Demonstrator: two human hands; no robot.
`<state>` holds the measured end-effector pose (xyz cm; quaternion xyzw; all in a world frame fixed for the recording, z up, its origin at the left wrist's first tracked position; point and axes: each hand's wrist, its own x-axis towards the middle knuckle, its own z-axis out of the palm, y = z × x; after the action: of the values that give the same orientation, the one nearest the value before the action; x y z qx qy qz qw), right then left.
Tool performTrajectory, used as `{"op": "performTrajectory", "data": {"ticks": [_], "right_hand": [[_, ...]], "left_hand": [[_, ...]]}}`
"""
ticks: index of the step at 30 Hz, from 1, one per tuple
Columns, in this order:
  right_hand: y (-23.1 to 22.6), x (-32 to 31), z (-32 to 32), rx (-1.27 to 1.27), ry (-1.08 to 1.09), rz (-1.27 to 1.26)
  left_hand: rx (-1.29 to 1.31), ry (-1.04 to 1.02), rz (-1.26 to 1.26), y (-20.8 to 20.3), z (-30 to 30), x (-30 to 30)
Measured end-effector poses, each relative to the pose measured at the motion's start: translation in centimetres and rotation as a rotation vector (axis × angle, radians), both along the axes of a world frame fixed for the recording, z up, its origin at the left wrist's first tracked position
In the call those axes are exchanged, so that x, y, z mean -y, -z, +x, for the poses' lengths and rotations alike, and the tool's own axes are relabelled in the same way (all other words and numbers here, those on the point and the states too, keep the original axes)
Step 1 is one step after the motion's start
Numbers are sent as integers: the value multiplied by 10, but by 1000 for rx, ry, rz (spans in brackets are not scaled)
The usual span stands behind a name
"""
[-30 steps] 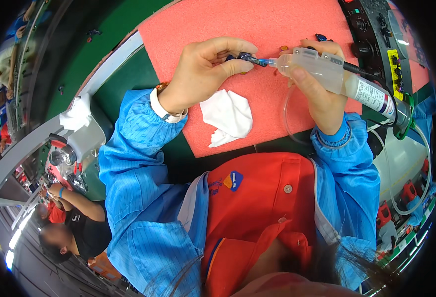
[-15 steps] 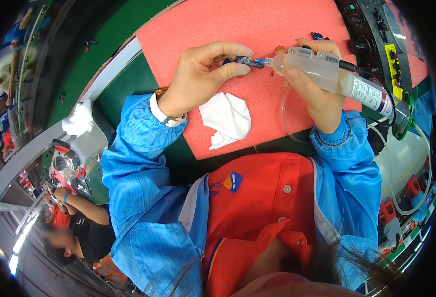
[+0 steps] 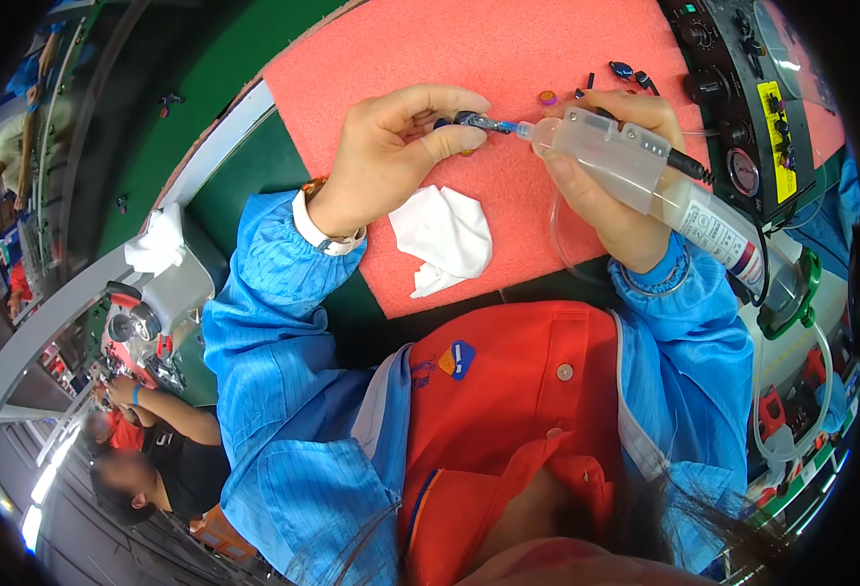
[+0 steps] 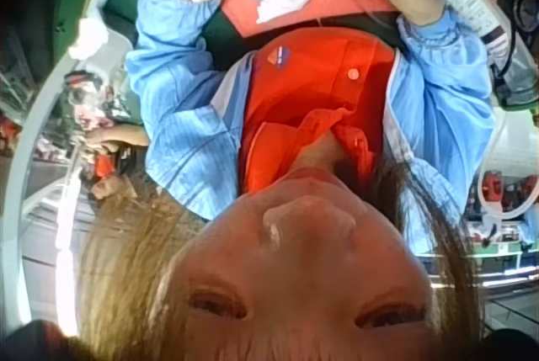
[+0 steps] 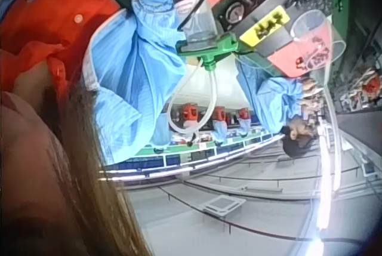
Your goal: Applying liquid sealant to electronic connectors using a precision dispenser tool on an assembly line.
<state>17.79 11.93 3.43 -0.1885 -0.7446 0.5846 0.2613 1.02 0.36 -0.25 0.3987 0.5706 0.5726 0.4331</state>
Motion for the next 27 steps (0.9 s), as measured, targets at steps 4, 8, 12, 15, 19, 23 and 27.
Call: {"op": "performTrajectory", "data": {"ticks": [4,8,12,15,19,23,27], "right_hand": [[1,0,1,11,10,15],[2,-3,1,-5,1,13],[3,-4,2,-3,7,7],[3,-4,3,15,29,46],[2,-5,3,21,23,57],[2,-5,3,39,38,86],[2,-4,3,30,46,33]], "left_hand": [[41,-20,3,0,1,0],[38,-20,0,-1,1,0],[37,-19,-3,-1,0,0],[43,-20,-6,-2,1,0],[44,-23,-9,-2,0,0],[45,-19,-11,-3,0,0],[43,-6,-4,-3,0,0]]}}
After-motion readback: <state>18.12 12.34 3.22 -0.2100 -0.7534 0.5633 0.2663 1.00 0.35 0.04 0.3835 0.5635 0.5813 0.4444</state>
